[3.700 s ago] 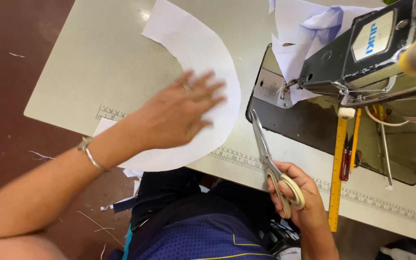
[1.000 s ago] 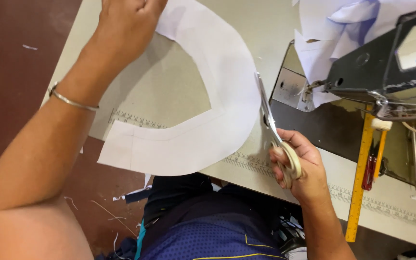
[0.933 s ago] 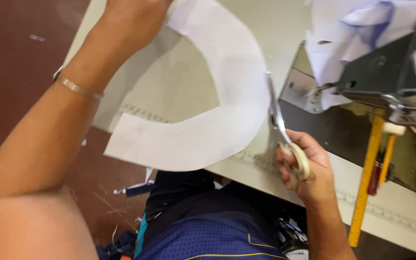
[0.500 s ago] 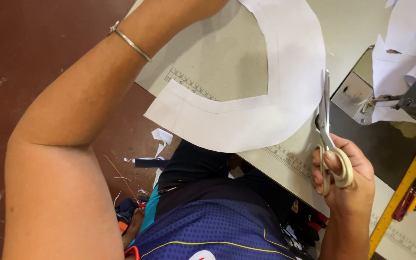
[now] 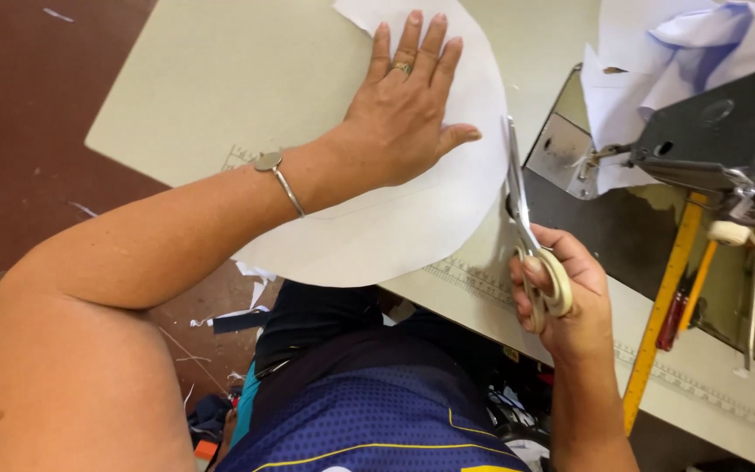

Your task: Cutting a curved piece of white fabric using scissors on a workbench next to a sewing machine.

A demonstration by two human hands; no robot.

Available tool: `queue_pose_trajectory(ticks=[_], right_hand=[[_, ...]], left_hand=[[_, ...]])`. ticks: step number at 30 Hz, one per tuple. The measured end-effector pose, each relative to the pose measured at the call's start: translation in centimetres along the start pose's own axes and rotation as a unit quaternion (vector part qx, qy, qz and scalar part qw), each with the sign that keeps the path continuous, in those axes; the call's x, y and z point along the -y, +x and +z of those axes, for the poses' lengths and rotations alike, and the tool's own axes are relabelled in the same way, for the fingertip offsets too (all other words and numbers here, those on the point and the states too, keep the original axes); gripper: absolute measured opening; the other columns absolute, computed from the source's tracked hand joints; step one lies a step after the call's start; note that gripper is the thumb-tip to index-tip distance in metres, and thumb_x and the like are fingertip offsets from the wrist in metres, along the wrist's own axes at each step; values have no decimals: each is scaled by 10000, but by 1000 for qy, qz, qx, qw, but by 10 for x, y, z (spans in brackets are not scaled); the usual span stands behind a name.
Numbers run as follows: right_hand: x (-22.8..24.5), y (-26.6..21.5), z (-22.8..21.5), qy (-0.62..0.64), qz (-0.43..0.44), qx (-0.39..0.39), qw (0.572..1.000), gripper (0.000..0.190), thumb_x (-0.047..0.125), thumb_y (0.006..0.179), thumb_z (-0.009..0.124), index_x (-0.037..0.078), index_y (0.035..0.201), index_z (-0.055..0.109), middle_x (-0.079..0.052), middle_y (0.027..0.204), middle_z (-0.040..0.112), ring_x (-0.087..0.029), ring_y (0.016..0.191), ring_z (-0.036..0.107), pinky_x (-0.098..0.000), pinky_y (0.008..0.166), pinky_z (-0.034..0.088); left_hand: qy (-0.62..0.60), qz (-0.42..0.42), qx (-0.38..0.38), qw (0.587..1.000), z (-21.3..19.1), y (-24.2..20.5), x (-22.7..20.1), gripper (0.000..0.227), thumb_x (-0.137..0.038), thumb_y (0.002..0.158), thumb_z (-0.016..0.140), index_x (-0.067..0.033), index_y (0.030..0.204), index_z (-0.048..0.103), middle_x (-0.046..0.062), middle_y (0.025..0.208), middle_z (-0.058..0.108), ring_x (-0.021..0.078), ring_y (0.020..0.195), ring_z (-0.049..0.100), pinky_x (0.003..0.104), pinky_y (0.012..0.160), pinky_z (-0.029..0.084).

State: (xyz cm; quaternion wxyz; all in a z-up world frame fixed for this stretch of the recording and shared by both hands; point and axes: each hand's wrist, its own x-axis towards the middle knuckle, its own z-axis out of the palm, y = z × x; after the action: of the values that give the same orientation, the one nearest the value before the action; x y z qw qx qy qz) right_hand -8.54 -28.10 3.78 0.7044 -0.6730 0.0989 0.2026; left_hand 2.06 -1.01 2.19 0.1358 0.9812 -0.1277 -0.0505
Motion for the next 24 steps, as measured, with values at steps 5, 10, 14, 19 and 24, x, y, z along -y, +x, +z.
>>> queue_pose_trajectory(ticks=[5,10,14,19,24], right_hand=[[-4,4,-7,21,12,3,1000,519,167,806,700,55,1298,576,-118,745,599,-141,415,486,-234,275,248],[-4,6,-7,24,1,28,999,493,160,808,690,57,1279,587,-137,742,591,-159,406,477,-248,275,241],[-5,5,-5,12,-18,33,999,528,238,813,724,51,1285,577,-122,761,582,-139,416,478,-229,276,269],[-4,9,-9,33,-26,32,999,511,193,810,722,37,1279,591,-132,735,583,-150,390,479,-246,254,239],[-3,10,-11,8,7,25,1000,523,188,817,696,33,1302,576,-131,744,602,-159,399,484,-260,250,254]], left_hand=[[54,18,-36,998,20,4,2,998,-754,1006,277,-12,1651,103,245,1690,-22,437,1532,-95,643,1217,-61],[46,-5,6,999,14,-2,2,992,-753,1006,251,-31,1654,49,221,1682,-93,406,1515,-155,633,1212,-84],[57,22,-75,995,30,-3,6,1000,-753,1025,301,5,1661,163,257,1685,4,454,1529,-71,674,1223,-24],[56,27,-44,997,19,3,2,997,-751,1007,266,-1,1646,109,249,1681,-40,447,1525,-101,665,1208,-45],[81,12,-50,995,25,3,3,992,-763,996,239,-18,1640,117,252,1690,11,462,1536,-55,675,1205,-19]])
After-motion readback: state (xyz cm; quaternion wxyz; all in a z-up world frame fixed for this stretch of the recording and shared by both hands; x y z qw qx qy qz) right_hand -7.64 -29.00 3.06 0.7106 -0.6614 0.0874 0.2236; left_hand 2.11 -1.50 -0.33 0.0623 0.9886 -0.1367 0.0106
